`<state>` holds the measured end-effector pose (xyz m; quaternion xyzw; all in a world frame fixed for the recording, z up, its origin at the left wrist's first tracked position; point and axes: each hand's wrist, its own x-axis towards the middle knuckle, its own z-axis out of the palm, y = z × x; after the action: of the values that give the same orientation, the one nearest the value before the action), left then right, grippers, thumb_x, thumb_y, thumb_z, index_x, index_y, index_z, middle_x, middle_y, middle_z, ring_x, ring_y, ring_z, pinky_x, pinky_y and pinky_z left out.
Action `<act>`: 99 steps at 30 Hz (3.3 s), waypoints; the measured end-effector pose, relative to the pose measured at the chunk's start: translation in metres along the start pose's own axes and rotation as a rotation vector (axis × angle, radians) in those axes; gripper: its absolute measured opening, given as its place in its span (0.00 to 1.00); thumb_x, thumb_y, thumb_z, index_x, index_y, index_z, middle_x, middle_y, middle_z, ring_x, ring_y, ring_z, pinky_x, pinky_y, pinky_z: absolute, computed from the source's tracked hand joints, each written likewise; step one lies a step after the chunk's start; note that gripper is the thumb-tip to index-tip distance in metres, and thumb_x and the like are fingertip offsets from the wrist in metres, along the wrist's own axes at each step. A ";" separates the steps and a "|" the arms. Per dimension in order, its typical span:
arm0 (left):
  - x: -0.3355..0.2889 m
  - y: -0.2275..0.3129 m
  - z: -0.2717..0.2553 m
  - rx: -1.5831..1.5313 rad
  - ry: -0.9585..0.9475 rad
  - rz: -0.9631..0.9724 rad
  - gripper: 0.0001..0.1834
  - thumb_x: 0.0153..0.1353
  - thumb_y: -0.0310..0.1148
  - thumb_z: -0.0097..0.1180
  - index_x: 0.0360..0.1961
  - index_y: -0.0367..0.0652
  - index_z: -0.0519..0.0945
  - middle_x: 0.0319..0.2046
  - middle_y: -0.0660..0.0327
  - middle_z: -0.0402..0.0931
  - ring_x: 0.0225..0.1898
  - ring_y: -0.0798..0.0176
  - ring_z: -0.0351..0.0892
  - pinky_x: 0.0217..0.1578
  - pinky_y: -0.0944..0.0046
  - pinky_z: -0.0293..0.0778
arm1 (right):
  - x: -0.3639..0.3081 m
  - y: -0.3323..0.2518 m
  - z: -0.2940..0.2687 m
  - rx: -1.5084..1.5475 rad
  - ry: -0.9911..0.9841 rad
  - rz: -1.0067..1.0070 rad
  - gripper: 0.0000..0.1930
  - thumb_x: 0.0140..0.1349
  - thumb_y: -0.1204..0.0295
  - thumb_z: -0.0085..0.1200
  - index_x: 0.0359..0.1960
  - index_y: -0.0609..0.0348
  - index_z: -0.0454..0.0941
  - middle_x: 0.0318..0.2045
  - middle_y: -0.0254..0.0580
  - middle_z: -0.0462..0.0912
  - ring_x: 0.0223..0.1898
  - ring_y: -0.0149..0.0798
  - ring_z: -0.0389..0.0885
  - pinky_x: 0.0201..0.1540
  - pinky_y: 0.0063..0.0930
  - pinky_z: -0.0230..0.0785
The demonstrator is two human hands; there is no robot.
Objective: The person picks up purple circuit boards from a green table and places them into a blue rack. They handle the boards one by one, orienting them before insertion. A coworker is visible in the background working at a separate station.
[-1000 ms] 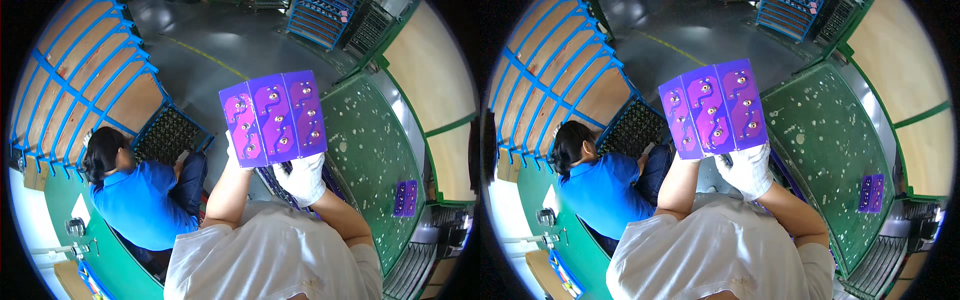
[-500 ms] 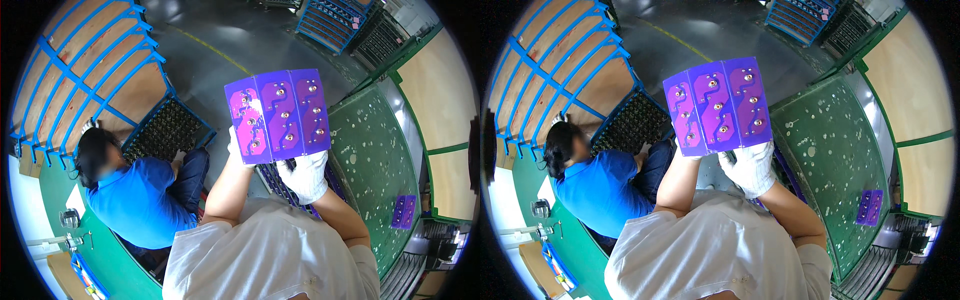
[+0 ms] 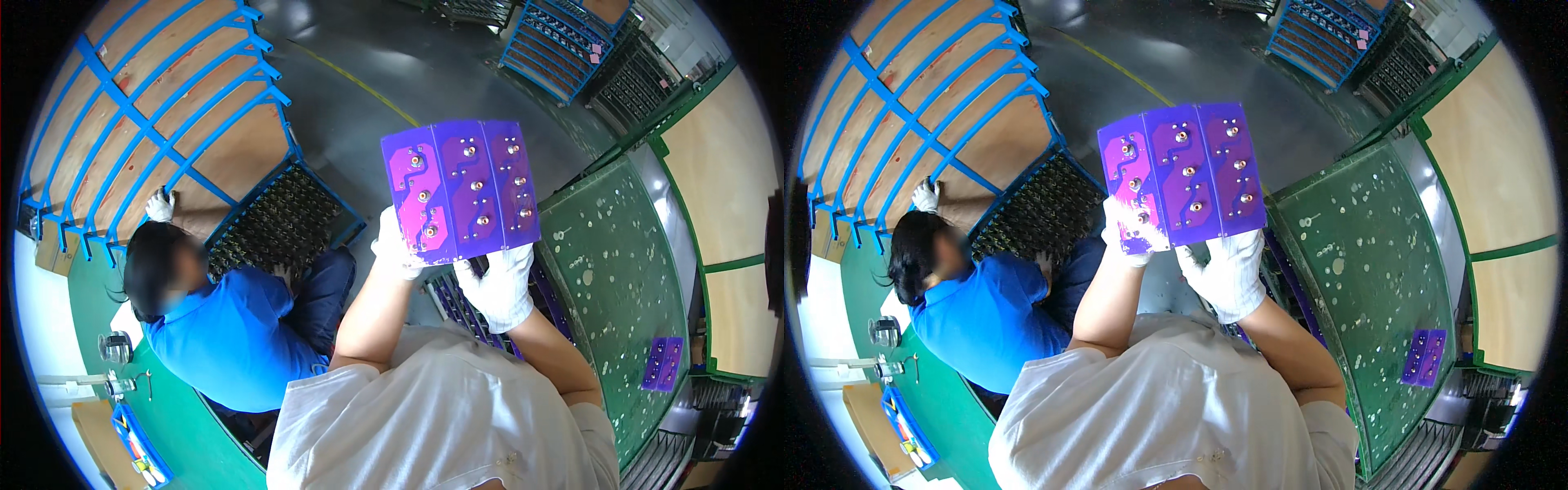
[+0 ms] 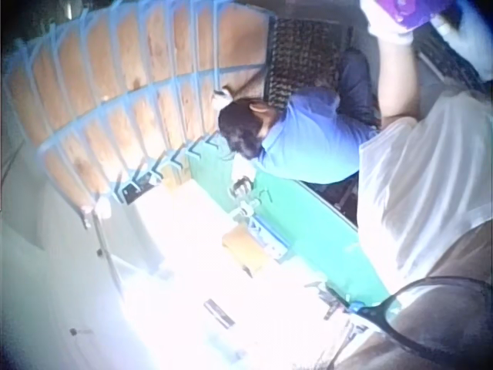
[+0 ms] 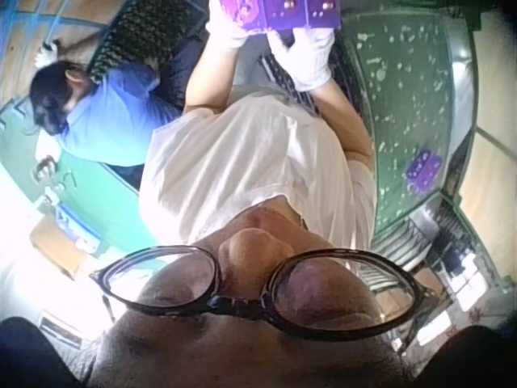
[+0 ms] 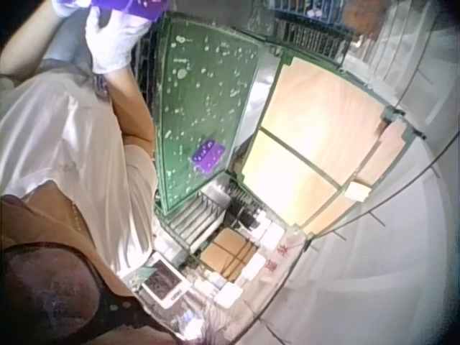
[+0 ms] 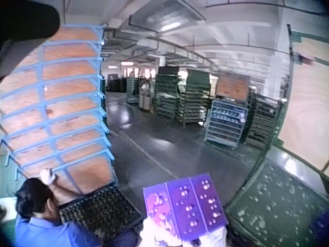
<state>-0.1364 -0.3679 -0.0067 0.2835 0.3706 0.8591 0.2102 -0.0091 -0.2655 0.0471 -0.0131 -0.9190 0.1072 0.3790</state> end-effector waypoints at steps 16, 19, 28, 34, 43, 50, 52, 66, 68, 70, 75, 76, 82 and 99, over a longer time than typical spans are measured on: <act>-0.009 -0.016 -0.041 -0.495 -0.074 0.076 0.17 0.65 0.27 0.44 0.54 0.37 0.72 0.47 0.55 0.79 0.43 0.62 0.81 0.42 0.63 0.79 | 0.010 0.004 0.014 -0.053 0.012 -0.073 0.23 0.43 0.67 0.66 0.46 0.52 0.79 0.49 0.48 0.76 0.49 0.57 0.73 0.48 0.52 0.66; -0.011 -0.013 -0.043 -0.572 0.044 -0.029 0.17 0.65 0.28 0.44 0.55 0.36 0.72 0.46 0.54 0.79 0.42 0.61 0.82 0.42 0.63 0.79 | 0.010 0.007 0.019 0.037 -0.034 -0.074 0.25 0.42 0.66 0.67 0.46 0.52 0.79 0.50 0.48 0.75 0.49 0.57 0.73 0.48 0.52 0.66; -0.032 -0.001 -0.069 -0.446 0.100 -0.055 0.20 0.62 0.32 0.48 0.54 0.35 0.71 0.46 0.50 0.77 0.45 0.52 0.79 0.45 0.54 0.78 | 0.006 0.002 0.049 0.090 -0.008 -0.153 0.34 0.42 0.58 0.68 0.55 0.46 0.74 0.56 0.50 0.68 0.54 0.56 0.68 0.52 0.52 0.62; -0.044 0.005 -0.075 1.092 0.243 0.154 0.21 0.57 0.36 0.60 0.51 0.42 0.76 0.44 0.58 0.80 0.45 0.62 0.81 0.46 0.62 0.77 | 0.011 -0.009 0.084 0.231 -0.034 -0.071 0.26 0.46 0.63 0.65 0.50 0.51 0.76 0.56 0.54 0.69 0.56 0.59 0.67 0.53 0.54 0.64; -0.111 -0.046 -0.123 0.526 0.628 0.029 0.20 0.57 0.36 0.57 0.49 0.39 0.77 0.46 0.52 0.78 0.50 0.54 0.77 0.51 0.49 0.75 | -0.019 -0.026 0.163 0.249 -0.414 -0.103 0.28 0.46 0.51 0.64 0.52 0.40 0.77 0.55 0.51 0.66 0.56 0.55 0.66 0.54 0.51 0.65; -0.107 0.006 -0.097 0.574 0.460 0.103 0.37 0.55 0.44 0.57 0.65 0.43 0.64 0.67 0.52 0.58 0.69 0.55 0.54 0.67 0.53 0.53 | -0.046 -0.016 0.176 0.048 -0.675 -0.315 0.25 0.52 0.47 0.59 0.47 0.47 0.78 0.48 0.51 0.70 0.47 0.55 0.71 0.50 0.51 0.66; -0.102 0.010 -0.090 0.363 0.495 0.038 0.38 0.58 0.47 0.51 0.68 0.44 0.59 0.71 0.54 0.51 0.72 0.55 0.47 0.70 0.54 0.47 | -0.056 -0.009 0.198 0.051 -0.602 -0.289 0.23 0.53 0.52 0.59 0.44 0.53 0.77 0.43 0.50 0.73 0.44 0.53 0.73 0.48 0.49 0.67; -0.150 -0.047 -0.162 -1.019 0.834 -0.161 0.27 0.66 0.46 0.41 0.61 0.40 0.67 0.55 0.44 0.70 0.54 0.39 0.72 0.46 0.40 0.77 | 0.029 -0.013 0.204 0.273 -0.936 -0.798 0.14 0.53 0.68 0.49 0.35 0.66 0.79 0.42 0.53 0.79 0.44 0.50 0.77 0.50 0.41 0.69; -0.149 -0.033 -0.162 -1.030 0.753 -0.191 0.27 0.66 0.46 0.41 0.60 0.40 0.68 0.55 0.43 0.70 0.53 0.39 0.72 0.45 0.40 0.77 | 0.043 -0.023 0.204 0.257 -0.988 -0.844 0.14 0.54 0.68 0.48 0.37 0.66 0.76 0.41 0.55 0.77 0.44 0.52 0.77 0.51 0.42 0.68; -0.150 -0.026 -0.166 -1.018 0.752 -0.218 0.26 0.67 0.45 0.40 0.60 0.40 0.68 0.54 0.43 0.70 0.53 0.40 0.72 0.44 0.39 0.77 | 0.061 -0.038 0.198 0.233 -1.130 -0.847 0.14 0.55 0.70 0.47 0.40 0.68 0.75 0.42 0.57 0.77 0.46 0.55 0.76 0.52 0.44 0.68; -0.145 -0.003 -0.156 -0.934 0.776 -0.213 0.23 0.68 0.43 0.40 0.57 0.40 0.69 0.54 0.46 0.70 0.53 0.41 0.72 0.41 0.41 0.78 | 0.071 -0.057 0.205 0.042 -1.104 -0.902 0.12 0.55 0.70 0.53 0.37 0.66 0.79 0.44 0.54 0.77 0.45 0.53 0.78 0.49 0.44 0.71; -0.145 0.001 -0.154 -0.856 0.759 -0.193 0.23 0.68 0.43 0.40 0.57 0.40 0.69 0.55 0.46 0.70 0.54 0.41 0.72 0.41 0.41 0.78 | 0.086 -0.064 0.196 0.007 -1.236 -0.825 0.12 0.55 0.70 0.52 0.37 0.64 0.80 0.43 0.54 0.77 0.44 0.52 0.78 0.48 0.43 0.72; -0.142 0.005 -0.154 -1.191 0.546 -0.147 0.29 0.67 0.45 0.41 0.65 0.39 0.61 0.59 0.44 0.62 0.55 0.38 0.69 0.47 0.40 0.79 | 0.121 -0.032 0.149 0.016 -1.138 -0.865 0.08 0.56 0.72 0.50 0.35 0.50 0.82 0.37 0.53 0.74 0.36 0.49 0.80 0.38 0.42 0.73; -0.123 0.055 -0.249 -0.076 0.865 -0.059 0.42 0.60 0.69 0.39 0.66 0.50 0.63 0.63 0.56 0.64 0.57 0.54 0.70 0.57 0.52 0.67 | 0.021 0.101 0.071 1.108 -0.411 0.552 0.13 0.56 0.86 0.45 0.40 0.61 0.76 0.37 0.35 0.73 0.31 0.26 0.71 0.32 0.18 0.66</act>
<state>-0.2120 -0.6022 -0.1460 -0.1211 0.4006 0.9055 0.0702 -0.0795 -0.1783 -0.0078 -0.0303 -0.7442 0.6590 0.1048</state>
